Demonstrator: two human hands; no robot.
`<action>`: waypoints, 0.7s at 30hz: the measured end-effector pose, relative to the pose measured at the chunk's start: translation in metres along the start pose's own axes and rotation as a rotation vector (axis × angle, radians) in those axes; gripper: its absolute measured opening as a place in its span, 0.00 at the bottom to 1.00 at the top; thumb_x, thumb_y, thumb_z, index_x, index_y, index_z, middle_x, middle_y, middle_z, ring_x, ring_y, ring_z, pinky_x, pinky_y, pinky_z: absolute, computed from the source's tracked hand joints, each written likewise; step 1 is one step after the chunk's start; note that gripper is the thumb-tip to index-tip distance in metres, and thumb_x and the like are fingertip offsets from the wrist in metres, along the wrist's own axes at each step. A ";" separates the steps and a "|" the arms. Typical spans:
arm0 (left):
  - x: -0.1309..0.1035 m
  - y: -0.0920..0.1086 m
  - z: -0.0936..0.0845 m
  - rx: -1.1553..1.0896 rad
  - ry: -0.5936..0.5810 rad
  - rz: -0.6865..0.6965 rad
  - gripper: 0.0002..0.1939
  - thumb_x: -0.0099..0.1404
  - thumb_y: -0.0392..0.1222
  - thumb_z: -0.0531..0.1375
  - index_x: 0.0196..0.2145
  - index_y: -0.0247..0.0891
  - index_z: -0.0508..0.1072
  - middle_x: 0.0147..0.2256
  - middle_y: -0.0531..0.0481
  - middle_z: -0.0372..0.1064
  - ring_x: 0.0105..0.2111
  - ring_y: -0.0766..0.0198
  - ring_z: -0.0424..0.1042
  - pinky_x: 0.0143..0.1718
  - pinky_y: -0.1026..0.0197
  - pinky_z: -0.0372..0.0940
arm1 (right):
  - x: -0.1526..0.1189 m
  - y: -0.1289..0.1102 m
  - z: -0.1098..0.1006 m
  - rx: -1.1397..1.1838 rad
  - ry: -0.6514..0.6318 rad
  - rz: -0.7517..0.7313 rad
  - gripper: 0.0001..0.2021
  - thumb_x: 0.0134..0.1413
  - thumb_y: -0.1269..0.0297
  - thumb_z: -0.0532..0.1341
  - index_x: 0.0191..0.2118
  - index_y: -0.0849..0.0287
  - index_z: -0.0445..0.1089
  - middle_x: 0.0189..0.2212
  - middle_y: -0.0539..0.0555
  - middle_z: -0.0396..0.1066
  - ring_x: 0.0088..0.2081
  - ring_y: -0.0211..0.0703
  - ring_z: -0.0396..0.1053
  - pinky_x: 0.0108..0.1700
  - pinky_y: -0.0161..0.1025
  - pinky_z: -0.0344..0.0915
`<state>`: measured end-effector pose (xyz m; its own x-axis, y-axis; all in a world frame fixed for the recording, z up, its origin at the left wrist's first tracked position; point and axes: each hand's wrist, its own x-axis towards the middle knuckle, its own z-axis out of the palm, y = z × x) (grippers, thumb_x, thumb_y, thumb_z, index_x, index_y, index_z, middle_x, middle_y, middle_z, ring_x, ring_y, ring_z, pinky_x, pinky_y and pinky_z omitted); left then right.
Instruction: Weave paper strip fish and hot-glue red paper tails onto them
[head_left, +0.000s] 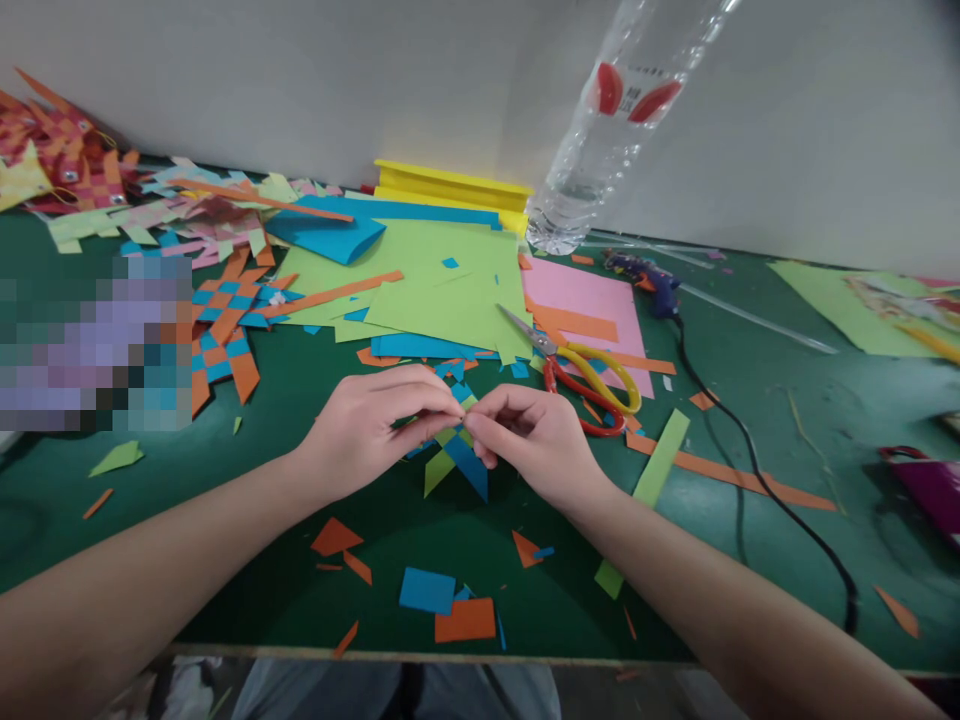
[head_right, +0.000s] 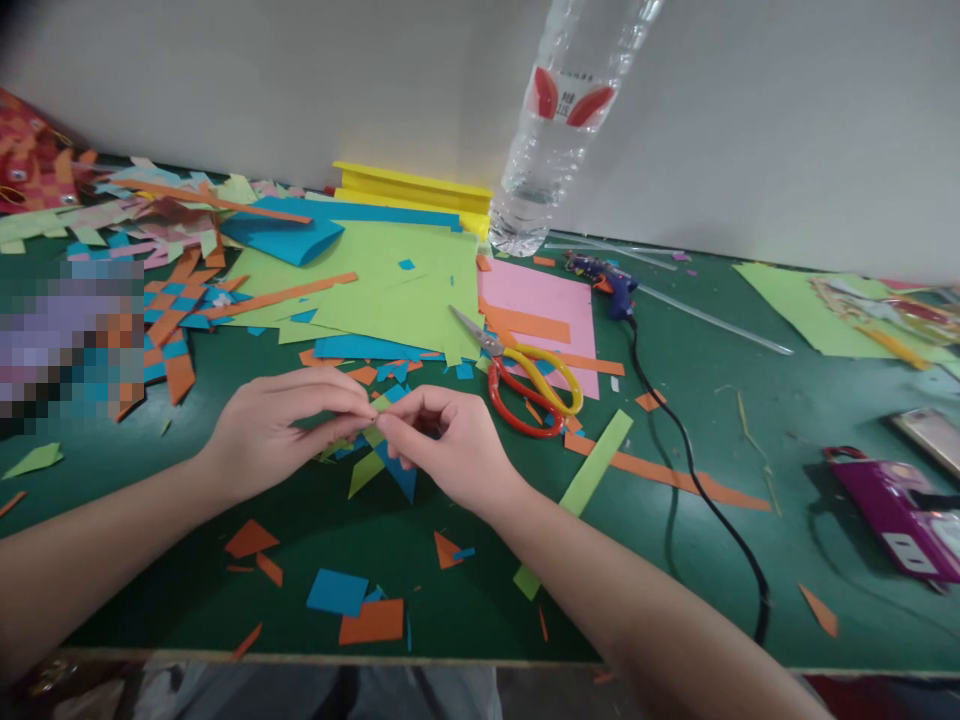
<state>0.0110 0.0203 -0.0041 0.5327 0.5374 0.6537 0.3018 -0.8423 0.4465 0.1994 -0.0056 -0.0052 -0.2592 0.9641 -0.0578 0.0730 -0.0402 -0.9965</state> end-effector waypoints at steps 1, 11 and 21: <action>0.000 0.000 0.000 0.007 -0.001 0.006 0.03 0.65 0.33 0.60 0.34 0.35 0.74 0.32 0.49 0.75 0.32 0.70 0.74 0.36 0.71 0.68 | 0.000 0.000 0.000 0.007 -0.002 0.000 0.12 0.47 0.56 0.66 0.25 0.59 0.69 0.18 0.46 0.68 0.18 0.29 0.63 0.22 0.32 0.62; -0.003 -0.004 -0.003 0.135 -0.016 0.087 0.04 0.66 0.37 0.59 0.35 0.36 0.74 0.33 0.49 0.76 0.34 0.67 0.75 0.36 0.68 0.67 | 0.000 0.002 -0.002 0.102 -0.052 0.054 0.09 0.46 0.61 0.68 0.27 0.61 0.72 0.18 0.46 0.69 0.18 0.28 0.62 0.22 0.31 0.61; -0.007 -0.004 -0.002 0.236 0.023 0.163 0.04 0.67 0.36 0.59 0.35 0.36 0.73 0.34 0.49 0.76 0.32 0.67 0.74 0.35 0.65 0.67 | 0.000 0.001 0.000 0.157 -0.065 0.068 0.11 0.43 0.60 0.69 0.27 0.62 0.71 0.17 0.46 0.68 0.17 0.28 0.60 0.20 0.30 0.59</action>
<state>0.0047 0.0199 -0.0093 0.5720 0.3923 0.7204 0.3905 -0.9025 0.1814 0.1991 -0.0063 -0.0065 -0.3206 0.9391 -0.1240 -0.0573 -0.1499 -0.9870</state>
